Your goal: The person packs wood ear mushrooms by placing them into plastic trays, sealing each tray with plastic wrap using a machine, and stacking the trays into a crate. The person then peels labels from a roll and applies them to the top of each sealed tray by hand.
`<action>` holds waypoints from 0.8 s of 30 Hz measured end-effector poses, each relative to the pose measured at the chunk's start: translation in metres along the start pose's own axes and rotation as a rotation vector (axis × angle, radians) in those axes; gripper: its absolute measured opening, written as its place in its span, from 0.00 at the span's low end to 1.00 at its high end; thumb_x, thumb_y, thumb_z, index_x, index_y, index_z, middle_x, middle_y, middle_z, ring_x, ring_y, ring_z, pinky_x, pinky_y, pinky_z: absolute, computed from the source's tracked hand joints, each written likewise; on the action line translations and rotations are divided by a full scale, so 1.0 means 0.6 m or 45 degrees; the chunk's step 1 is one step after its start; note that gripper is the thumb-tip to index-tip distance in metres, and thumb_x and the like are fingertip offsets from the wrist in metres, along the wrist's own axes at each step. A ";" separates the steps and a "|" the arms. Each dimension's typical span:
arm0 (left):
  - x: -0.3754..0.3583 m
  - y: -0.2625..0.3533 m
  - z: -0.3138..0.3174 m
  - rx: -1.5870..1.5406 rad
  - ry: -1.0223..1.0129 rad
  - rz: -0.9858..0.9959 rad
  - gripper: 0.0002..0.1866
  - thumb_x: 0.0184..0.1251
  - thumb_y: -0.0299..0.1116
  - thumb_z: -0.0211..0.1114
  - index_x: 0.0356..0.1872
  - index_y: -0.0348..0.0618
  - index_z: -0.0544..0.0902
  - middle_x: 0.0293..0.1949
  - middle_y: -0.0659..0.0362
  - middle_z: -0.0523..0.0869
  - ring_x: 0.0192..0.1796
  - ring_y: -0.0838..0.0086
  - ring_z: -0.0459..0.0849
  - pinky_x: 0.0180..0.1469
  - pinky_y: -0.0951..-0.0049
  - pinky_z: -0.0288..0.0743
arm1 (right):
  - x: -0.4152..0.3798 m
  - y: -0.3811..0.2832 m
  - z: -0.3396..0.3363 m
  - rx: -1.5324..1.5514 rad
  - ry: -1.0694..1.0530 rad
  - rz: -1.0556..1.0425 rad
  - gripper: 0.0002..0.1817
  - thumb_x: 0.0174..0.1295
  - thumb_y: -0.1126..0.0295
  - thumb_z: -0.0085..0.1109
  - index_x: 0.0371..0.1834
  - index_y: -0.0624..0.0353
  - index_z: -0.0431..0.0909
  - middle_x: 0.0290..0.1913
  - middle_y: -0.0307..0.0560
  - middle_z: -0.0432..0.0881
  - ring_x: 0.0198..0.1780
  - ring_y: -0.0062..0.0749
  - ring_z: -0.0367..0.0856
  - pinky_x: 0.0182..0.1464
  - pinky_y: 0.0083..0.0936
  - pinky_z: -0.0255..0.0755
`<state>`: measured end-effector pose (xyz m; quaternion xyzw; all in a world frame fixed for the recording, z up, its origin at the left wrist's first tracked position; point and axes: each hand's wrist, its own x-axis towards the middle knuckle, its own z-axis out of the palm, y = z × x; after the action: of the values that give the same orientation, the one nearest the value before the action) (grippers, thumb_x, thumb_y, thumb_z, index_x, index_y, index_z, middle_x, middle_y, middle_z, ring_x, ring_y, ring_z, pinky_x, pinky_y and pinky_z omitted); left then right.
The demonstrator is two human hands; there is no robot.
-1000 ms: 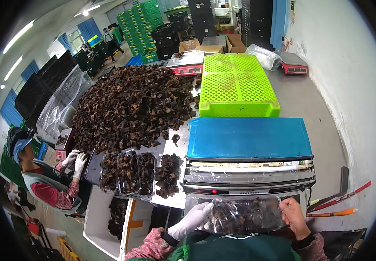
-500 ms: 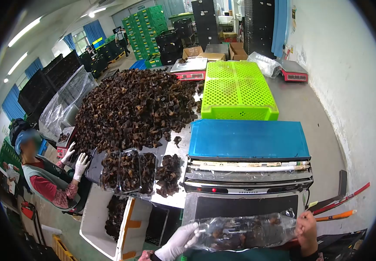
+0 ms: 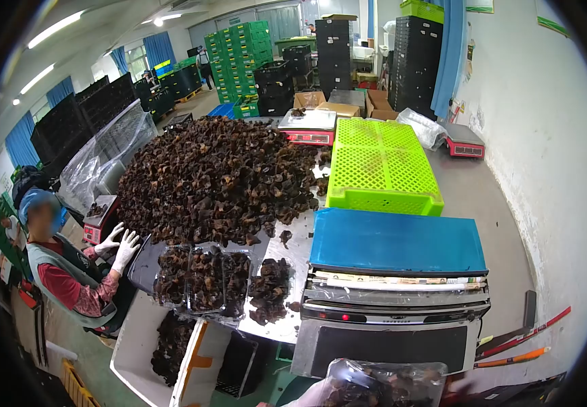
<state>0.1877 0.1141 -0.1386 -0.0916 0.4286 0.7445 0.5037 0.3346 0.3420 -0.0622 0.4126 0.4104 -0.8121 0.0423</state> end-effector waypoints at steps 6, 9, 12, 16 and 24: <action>0.002 0.069 -0.015 0.036 -0.147 -0.049 0.16 0.76 0.41 0.51 0.43 0.39 0.80 0.31 0.63 0.81 0.31 0.83 0.76 0.33 0.80 0.69 | 0.031 -0.025 0.068 0.121 0.024 -0.108 0.15 0.65 0.58 0.52 0.38 0.60 0.78 0.27 0.51 0.80 0.27 0.40 0.79 0.31 0.33 0.73; 0.009 0.107 -0.026 0.051 -0.236 -0.086 0.16 0.76 0.42 0.50 0.44 0.40 0.80 0.32 0.62 0.81 0.33 0.83 0.76 0.35 0.80 0.70 | -0.001 -0.066 0.070 0.150 0.122 -0.262 0.16 0.65 0.56 0.53 0.37 0.59 0.78 0.26 0.53 0.81 0.27 0.43 0.80 0.31 0.35 0.74; 0.022 0.128 -0.025 0.057 -0.339 -0.121 0.17 0.76 0.43 0.50 0.45 0.40 0.80 0.33 0.62 0.81 0.34 0.82 0.77 0.38 0.79 0.70 | -0.107 -0.130 0.142 -0.325 0.213 -0.437 0.14 0.69 0.60 0.49 0.37 0.60 0.78 0.26 0.48 0.80 0.25 0.38 0.78 0.29 0.33 0.71; 0.036 0.138 -0.007 0.088 -0.487 -0.169 0.17 0.76 0.44 0.49 0.46 0.40 0.80 0.35 0.62 0.81 0.37 0.82 0.77 0.41 0.78 0.70 | -0.146 -0.148 0.234 -1.961 0.106 -1.302 0.13 0.72 0.63 0.45 0.35 0.60 0.76 0.25 0.49 0.79 0.24 0.42 0.76 0.27 0.34 0.69; -0.009 0.092 0.087 0.301 -0.848 -0.231 0.19 0.77 0.46 0.48 0.48 0.41 0.79 0.37 0.61 0.81 0.41 0.80 0.78 0.47 0.77 0.71 | -0.183 -0.095 0.181 -2.036 0.247 -1.196 0.12 0.65 0.64 0.54 0.27 0.58 0.73 0.23 0.56 0.76 0.27 0.54 0.77 0.28 0.40 0.69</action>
<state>0.1601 0.1415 -0.0734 0.1770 0.3143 0.6312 0.6866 0.3144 0.2735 0.0862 0.1187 0.9743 -0.1840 -0.0535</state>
